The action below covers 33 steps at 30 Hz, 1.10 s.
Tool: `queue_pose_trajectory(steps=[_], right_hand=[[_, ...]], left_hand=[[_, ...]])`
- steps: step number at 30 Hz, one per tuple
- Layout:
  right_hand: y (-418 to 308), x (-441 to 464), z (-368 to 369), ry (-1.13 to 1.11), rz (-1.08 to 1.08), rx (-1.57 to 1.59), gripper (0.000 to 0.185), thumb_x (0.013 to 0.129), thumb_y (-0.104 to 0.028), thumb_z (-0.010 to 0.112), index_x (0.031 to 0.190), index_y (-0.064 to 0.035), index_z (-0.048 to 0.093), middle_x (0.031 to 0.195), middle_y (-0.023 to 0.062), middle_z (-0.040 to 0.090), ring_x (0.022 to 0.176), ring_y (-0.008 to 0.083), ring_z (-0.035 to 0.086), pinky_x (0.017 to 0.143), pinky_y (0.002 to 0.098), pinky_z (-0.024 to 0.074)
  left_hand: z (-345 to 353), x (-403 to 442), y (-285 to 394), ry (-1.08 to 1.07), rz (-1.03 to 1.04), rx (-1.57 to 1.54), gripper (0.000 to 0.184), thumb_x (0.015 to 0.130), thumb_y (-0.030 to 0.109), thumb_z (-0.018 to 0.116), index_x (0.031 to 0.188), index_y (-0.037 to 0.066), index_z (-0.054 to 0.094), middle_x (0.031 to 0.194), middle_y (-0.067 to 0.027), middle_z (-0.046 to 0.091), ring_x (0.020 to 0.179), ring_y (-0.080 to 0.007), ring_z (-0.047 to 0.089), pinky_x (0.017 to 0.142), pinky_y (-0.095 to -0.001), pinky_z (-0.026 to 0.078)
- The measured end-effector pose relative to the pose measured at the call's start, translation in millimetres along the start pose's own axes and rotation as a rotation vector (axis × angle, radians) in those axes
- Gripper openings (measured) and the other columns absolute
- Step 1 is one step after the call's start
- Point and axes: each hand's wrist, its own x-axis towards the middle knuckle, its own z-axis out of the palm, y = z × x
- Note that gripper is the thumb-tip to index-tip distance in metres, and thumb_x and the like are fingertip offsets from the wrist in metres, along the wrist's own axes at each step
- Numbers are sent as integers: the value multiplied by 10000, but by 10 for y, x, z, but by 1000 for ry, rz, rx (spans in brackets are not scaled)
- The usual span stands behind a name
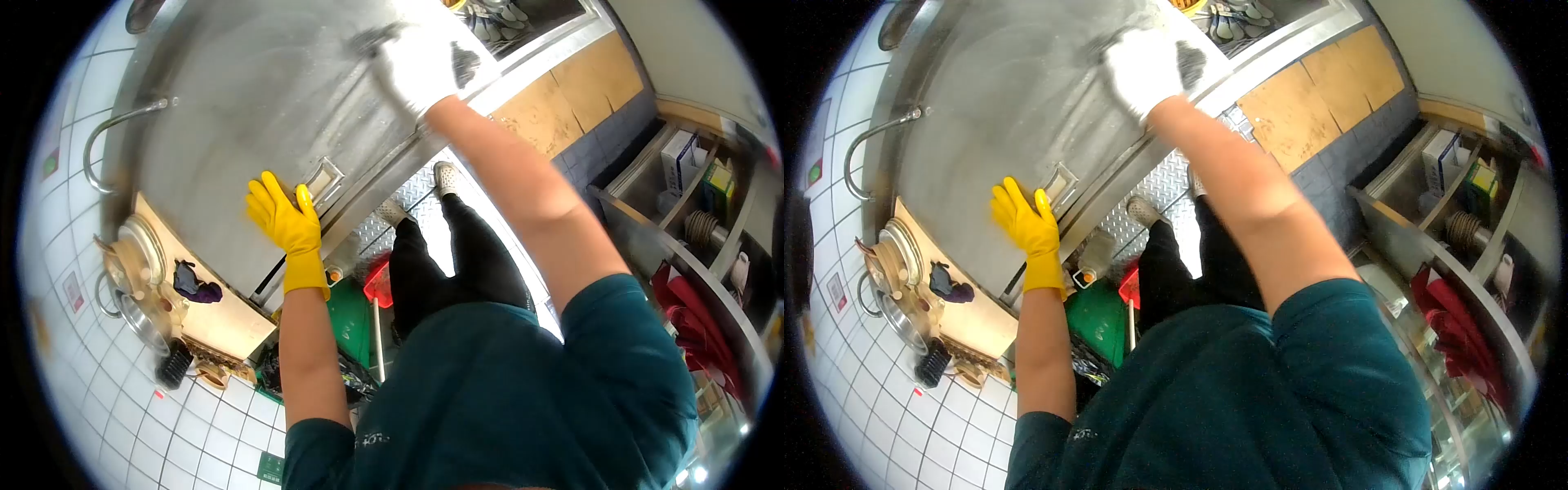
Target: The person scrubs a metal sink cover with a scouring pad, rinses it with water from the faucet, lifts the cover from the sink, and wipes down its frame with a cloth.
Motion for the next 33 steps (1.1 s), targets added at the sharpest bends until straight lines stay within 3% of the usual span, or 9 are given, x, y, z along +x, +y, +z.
queue_pose_trajectory(steps=[3, 6, 11, 14, 17, 20, 23, 26, 33], right_hand=[[-1034, -67, 46, -257, -189, 215, 202, 952, -161, 643, 1020, -101, 824, 1090, 154, 745, 1057, 334, 734, 863, 508, 557], [-1739, -129, 397, -125, -397, 288, 203, 983, -164, 622, 1083, -128, 794, 1139, 127, 695, 1110, 306, 670, 944, 457, 512], [-825, 139, -23, -244, -236, 244, 223, 992, -244, 656, 1013, -120, 841, 1087, 140, 762, 1052, 347, 750, 875, 512, 583], [268, 425, 173, 187, -93, 103, 261, 996, -316, 676, 987, -116, 843, 1100, 153, 799, 991, 357, 772, 838, 513, 604], [697, 504, 210, 282, -3, -28, 262, 956, -325, 699, 1047, -148, 869, 1124, 116, 809, 993, 338, 777, 912, 480, 603], [-178, 403, -33, 87, 95, 207, 294, 977, -218, 612, 1085, -106, 862, 1108, 156, 804, 1037, 353, 766, 937, 486, 600], [-1091, 316, 150, -93, -119, 178, 225, 967, -194, 618, 993, -119, 829, 1096, 160, 753, 1063, 376, 732, 891, 542, 555], [-1740, 287, 577, -59, -300, 224, 254, 1032, -353, 680, 1061, -143, 821, 1208, 109, 718, 1185, 329, 674, 980, 502, 511], [-57, -146, 67, 137, -140, 91, 290, 967, -373, 727, 1054, -115, 828, 1220, 145, 770, 1097, 370, 740, 931, 510, 592]], left_hand=[[-10, 19, 0, 12, 10, -67, 780, 1106, 470, 616, 1698, 1, 419, 1741, -377, 336, 1583, -601, 319, 1331, -639, 219], [20, 33, -50, 28, 67, -63, 780, 1109, 464, 609, 1696, -11, 413, 1742, -383, 324, 1582, -603, 314, 1331, -639, 217], [-30, -6, 26, -23, -12, -67, 787, 1100, 473, 614, 1705, 13, 410, 1757, -356, 323, 1593, -586, 308, 1341, -623, 200], [-4, -18, -19, -33, -39, -78, 819, 1086, 499, 625, 1721, 37, 393, 1773, -333, 317, 1605, -582, 294, 1343, -624, 185], [7, -12, -20, -54, -63, -47, 840, 1082, 513, 625, 1730, 42, 373, 1776, -331, 310, 1610, -582, 286, 1344, -635, 164], [8, -29, -37, -58, -65, -88, 865, 1079, 519, 622, 1737, 30, 346, 1784, -337, 285, 1619, -579, 265, 1350, -637, 136], [7, 0, -8, -86, -77, -105, 870, 1081, 514, 616, 1740, 23, 332, 1794, -340, 254, 1627, -580, 244, 1353, -634, 129], [3, -20, -33, -89, -65, -100, 880, 1075, 528, 618, 1744, 35, 331, 1795, -337, 253, 1621, -586, 249, 1347, -651, 128], [0, -13, -15, -60, -70, -108, 879, 1064, 559, 618, 1727, 40, 368, 1785, -325, 287, 1606, -589, 273, 1334, -663, 153]])
